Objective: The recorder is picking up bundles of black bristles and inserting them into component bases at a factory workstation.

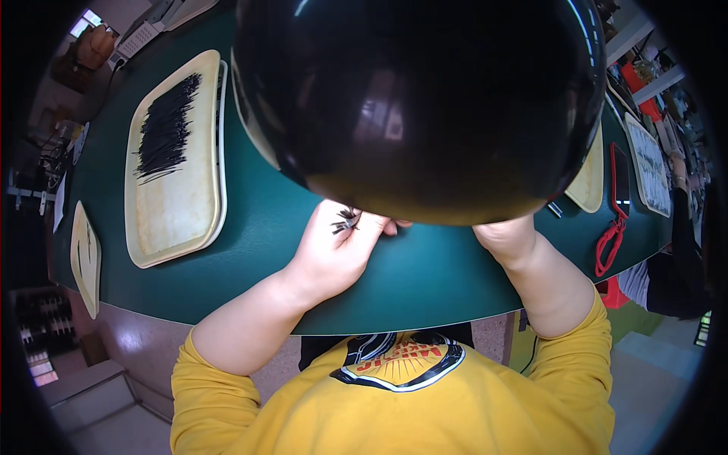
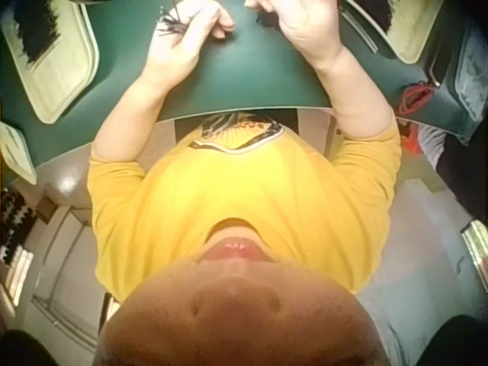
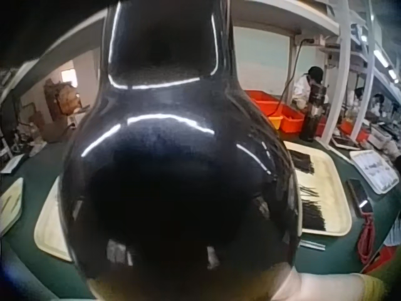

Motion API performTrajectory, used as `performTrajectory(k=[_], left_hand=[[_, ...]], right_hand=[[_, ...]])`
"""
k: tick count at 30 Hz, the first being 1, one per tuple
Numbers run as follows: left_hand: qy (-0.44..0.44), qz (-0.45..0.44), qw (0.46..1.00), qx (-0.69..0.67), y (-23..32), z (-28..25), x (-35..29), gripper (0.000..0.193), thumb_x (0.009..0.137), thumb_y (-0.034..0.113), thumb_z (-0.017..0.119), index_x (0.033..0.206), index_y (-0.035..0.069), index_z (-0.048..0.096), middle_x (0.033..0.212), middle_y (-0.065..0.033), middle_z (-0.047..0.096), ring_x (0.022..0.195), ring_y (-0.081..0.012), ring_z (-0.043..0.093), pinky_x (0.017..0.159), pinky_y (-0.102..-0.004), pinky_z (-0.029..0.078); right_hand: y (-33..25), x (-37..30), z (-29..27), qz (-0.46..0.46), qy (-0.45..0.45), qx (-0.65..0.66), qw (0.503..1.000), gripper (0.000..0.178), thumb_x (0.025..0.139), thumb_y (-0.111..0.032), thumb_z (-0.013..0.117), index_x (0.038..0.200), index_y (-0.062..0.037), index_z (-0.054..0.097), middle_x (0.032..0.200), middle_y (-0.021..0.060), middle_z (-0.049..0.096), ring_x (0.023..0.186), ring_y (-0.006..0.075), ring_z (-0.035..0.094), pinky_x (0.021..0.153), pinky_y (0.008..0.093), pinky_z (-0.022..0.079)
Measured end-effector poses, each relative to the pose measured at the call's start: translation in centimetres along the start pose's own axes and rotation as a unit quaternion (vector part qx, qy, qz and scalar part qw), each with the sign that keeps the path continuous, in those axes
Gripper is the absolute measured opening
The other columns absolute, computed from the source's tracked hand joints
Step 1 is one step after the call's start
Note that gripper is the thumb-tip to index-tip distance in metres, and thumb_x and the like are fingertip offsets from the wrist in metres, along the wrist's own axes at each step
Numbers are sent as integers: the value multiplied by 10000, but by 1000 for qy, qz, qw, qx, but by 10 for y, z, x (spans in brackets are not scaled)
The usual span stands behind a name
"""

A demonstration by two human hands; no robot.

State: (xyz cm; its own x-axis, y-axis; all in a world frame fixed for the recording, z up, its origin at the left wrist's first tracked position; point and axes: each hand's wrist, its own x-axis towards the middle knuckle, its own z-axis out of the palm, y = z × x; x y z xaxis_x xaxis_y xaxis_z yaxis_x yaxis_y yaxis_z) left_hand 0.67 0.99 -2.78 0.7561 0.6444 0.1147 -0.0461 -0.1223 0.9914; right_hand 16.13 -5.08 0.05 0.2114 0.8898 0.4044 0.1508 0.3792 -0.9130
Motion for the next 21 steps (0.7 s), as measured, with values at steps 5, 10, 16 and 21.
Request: performTrajectory(k=[5,10,16,21], left_hand=[[-99,-134,971,-174,14,1,-1,207,853,167,366,801,16,498,544,-9,463,418,-33,343,400,-156,270],[-177,-208,936,-222,17,2,-4,200,842,209,401,922,29,437,564,-7,433,398,-30,307,364,-160,230],[-61,-152,942,-294,18,-1,-5,117,850,148,370,822,39,403,526,-39,415,340,-44,289,326,-162,237],[-75,-158,932,-318,20,0,-5,131,856,142,355,810,32,409,499,-47,412,308,-47,279,305,-163,229]], right_hand=[[5,3,5,84,-58,79,992,102,754,-89,545,788,7,535,575,-13,493,548,16,461,504,153,366],[-3,2,6,221,-142,128,956,88,706,-66,587,728,4,540,585,-29,491,541,6,428,492,164,357],[7,1,2,64,-73,141,985,121,786,-98,467,710,-22,522,553,-10,457,462,22,372,419,160,282],[3,5,1,219,-28,305,926,182,821,-165,427,757,-13,504,544,24,464,408,30,352,363,151,238]])
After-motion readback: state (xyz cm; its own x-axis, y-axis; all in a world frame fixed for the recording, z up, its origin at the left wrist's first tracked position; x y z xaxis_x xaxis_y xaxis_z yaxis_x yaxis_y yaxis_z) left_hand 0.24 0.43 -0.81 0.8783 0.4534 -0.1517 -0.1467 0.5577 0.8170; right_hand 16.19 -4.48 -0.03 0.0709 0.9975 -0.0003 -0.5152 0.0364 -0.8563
